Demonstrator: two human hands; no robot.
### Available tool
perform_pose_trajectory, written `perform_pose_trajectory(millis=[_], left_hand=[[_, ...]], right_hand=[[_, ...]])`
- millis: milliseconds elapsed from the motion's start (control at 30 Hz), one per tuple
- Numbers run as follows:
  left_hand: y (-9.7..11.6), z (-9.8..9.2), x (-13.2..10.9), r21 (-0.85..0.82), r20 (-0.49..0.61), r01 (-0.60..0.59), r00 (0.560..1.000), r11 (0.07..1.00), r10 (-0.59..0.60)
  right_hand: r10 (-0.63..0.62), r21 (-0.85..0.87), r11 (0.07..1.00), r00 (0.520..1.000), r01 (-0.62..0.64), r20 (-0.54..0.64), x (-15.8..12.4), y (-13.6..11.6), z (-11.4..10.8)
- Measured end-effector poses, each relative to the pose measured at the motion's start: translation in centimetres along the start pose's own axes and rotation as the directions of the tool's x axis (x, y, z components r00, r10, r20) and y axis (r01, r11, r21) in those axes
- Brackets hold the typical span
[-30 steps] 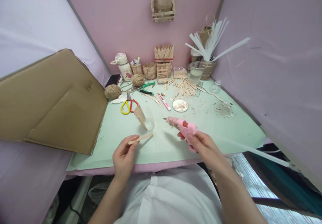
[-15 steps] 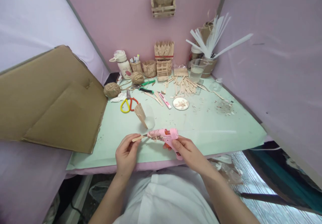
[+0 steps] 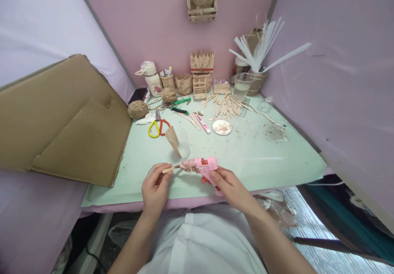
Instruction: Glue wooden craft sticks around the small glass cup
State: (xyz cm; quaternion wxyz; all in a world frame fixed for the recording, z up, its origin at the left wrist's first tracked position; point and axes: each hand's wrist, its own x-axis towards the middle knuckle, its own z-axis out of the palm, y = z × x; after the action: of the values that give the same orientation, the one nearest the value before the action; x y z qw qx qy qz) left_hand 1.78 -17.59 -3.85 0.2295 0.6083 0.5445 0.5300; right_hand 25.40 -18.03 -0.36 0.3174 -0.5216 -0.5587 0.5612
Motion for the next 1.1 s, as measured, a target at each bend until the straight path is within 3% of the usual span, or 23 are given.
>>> perform_pose_trajectory(millis=[1100], left_hand=[[-0.03,0.02,-0.05,0.01,-0.01,-0.01,1.0,1.0,0.01]], right_hand=[[-0.018,-0.037,0.999,1.0,0.018,-0.005,0.0,-0.08,0.08]])
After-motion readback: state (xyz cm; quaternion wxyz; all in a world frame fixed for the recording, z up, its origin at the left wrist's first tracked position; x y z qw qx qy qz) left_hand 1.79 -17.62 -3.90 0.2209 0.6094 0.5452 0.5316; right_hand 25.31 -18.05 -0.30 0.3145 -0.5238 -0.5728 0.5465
